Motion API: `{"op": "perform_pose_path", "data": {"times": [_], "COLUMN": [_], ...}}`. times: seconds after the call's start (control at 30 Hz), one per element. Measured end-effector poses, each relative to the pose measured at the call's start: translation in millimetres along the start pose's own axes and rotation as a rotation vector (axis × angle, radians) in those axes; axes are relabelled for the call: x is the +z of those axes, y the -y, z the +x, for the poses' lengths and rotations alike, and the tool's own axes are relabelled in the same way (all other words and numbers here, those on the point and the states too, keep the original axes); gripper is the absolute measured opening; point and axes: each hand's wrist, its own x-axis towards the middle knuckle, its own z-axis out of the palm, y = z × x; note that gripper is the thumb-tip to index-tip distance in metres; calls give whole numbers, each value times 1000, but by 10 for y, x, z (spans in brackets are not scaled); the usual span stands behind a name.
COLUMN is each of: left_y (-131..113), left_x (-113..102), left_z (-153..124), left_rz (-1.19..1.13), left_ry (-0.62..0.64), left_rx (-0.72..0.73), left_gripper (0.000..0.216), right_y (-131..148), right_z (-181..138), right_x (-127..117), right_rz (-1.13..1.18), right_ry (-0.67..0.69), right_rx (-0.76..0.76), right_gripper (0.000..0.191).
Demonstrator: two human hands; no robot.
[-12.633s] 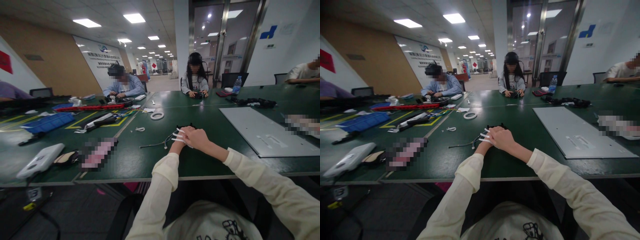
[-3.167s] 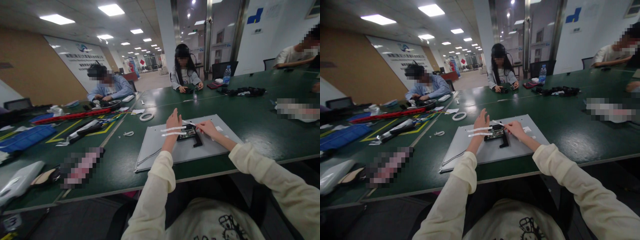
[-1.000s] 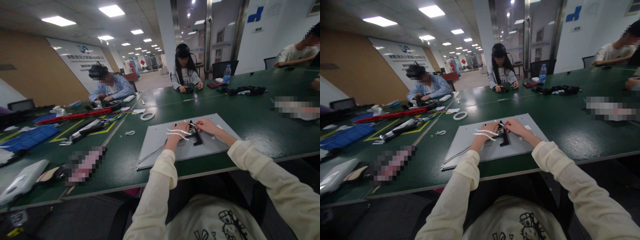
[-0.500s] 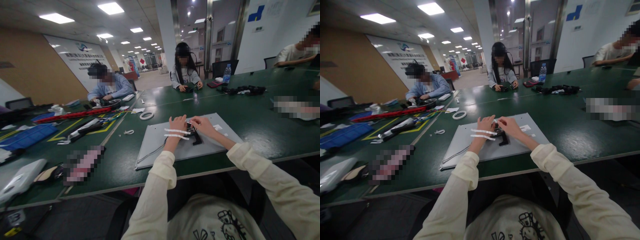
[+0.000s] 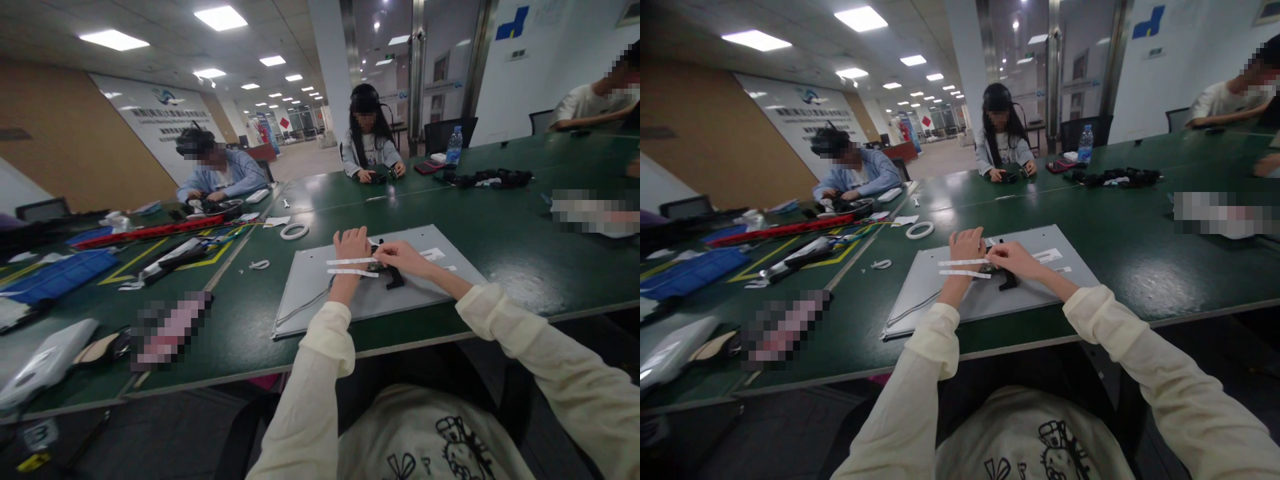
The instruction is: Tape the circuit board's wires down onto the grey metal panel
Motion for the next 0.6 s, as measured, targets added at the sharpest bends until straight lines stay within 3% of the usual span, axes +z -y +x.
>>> {"op": "perform_pose_path", "data": {"times": [0.23, 0.3, 0.37, 0.43, 0.5, 0.6], "left_y": [172, 237, 273, 268, 223, 122], "left_x": [35, 23, -17, -72, -114, -111], "left_z": [32, 64, 100, 121, 110, 43], "left_rz": [-89, -296, -600, -888, -1058, -1086], "left_ry": [-41, -77, -72, 39, 231, 406], "left_rx": [-127, -174, -270, -379, -422, -328], "left_gripper": [29, 29, 42, 59, 67, 60], "right_y": [36, 29, 17, -3, -28, -67], "right_z": [0, -22, -48, -69, -83, -104], "right_x": [-167, -262, -351, -419, -464, -503], "right_rz": [185, 152, 59, -40, -114, -258], "right_ry": [-215, -252, -234, -204, -219, -268], "right_rx": [49, 60, 87, 108, 113, 110], "right_gripper": [39, 38, 38, 40, 42, 44]}}
